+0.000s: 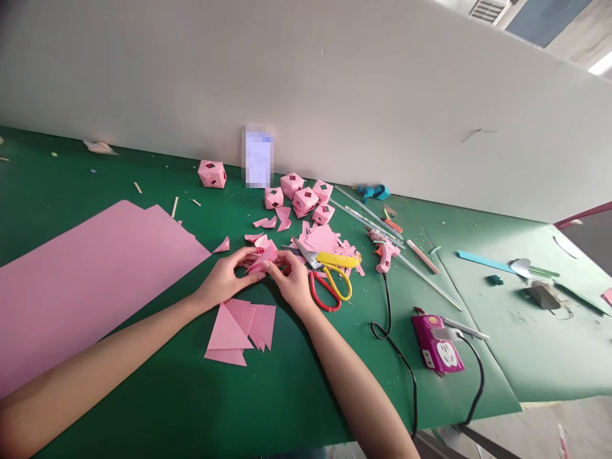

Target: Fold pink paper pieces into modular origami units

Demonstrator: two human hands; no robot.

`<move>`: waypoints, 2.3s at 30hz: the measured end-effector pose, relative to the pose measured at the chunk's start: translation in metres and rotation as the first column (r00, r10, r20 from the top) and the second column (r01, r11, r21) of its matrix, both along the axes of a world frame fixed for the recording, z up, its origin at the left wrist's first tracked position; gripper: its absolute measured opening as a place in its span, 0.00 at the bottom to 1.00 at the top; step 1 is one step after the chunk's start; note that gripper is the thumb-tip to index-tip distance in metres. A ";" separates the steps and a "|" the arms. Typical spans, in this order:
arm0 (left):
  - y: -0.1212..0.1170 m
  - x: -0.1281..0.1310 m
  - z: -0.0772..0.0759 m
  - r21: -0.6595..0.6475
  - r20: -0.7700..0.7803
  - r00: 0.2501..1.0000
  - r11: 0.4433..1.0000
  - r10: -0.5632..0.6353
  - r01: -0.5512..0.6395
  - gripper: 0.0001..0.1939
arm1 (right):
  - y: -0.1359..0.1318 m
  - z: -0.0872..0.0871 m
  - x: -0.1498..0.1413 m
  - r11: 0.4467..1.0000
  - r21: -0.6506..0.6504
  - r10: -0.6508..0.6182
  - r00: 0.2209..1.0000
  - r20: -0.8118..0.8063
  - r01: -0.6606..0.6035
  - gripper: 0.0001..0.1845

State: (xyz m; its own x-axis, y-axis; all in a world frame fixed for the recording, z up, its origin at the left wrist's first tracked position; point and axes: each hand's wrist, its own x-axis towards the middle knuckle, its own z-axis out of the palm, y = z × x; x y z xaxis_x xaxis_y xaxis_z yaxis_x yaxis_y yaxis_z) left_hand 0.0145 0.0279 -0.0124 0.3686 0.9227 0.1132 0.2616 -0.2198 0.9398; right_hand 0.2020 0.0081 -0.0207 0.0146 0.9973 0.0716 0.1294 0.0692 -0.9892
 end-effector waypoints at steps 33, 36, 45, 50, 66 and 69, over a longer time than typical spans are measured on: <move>0.003 -0.003 0.007 -0.122 0.113 0.976 0.978 0.184 -0.170 0.20 | -0.002 -0.001 0.000 1.000 0.017 -0.012 0.996 0.087 0.011 0.19; 0.004 -0.003 0.005 -0.185 0.178 0.971 0.975 0.157 -0.124 0.22 | -0.003 0.000 -0.001 0.998 0.015 -0.056 0.998 0.040 0.056 0.19; 0.005 -0.002 0.005 -0.229 0.263 0.949 0.967 0.171 -0.111 0.19 | -0.003 0.001 0.002 0.997 0.059 0.051 0.997 0.059 -0.054 0.13; 0.005 -0.004 0.004 -0.254 0.338 0.924 0.963 0.179 -0.094 0.18 | -0.003 0.003 0.006 0.996 0.065 0.060 0.997 0.037 -0.063 0.13; 0.002 -0.001 0.002 -0.172 0.185 0.975 0.981 0.124 -0.093 0.24 | -0.005 0.009 -0.003 0.998 0.018 0.058 0.992 0.114 -0.060 0.14; 0.000 -0.001 0.001 -0.140 0.176 0.977 0.985 0.122 -0.097 0.21 | -0.003 0.007 -0.006 1.000 0.017 0.017 0.985 0.174 -0.020 0.12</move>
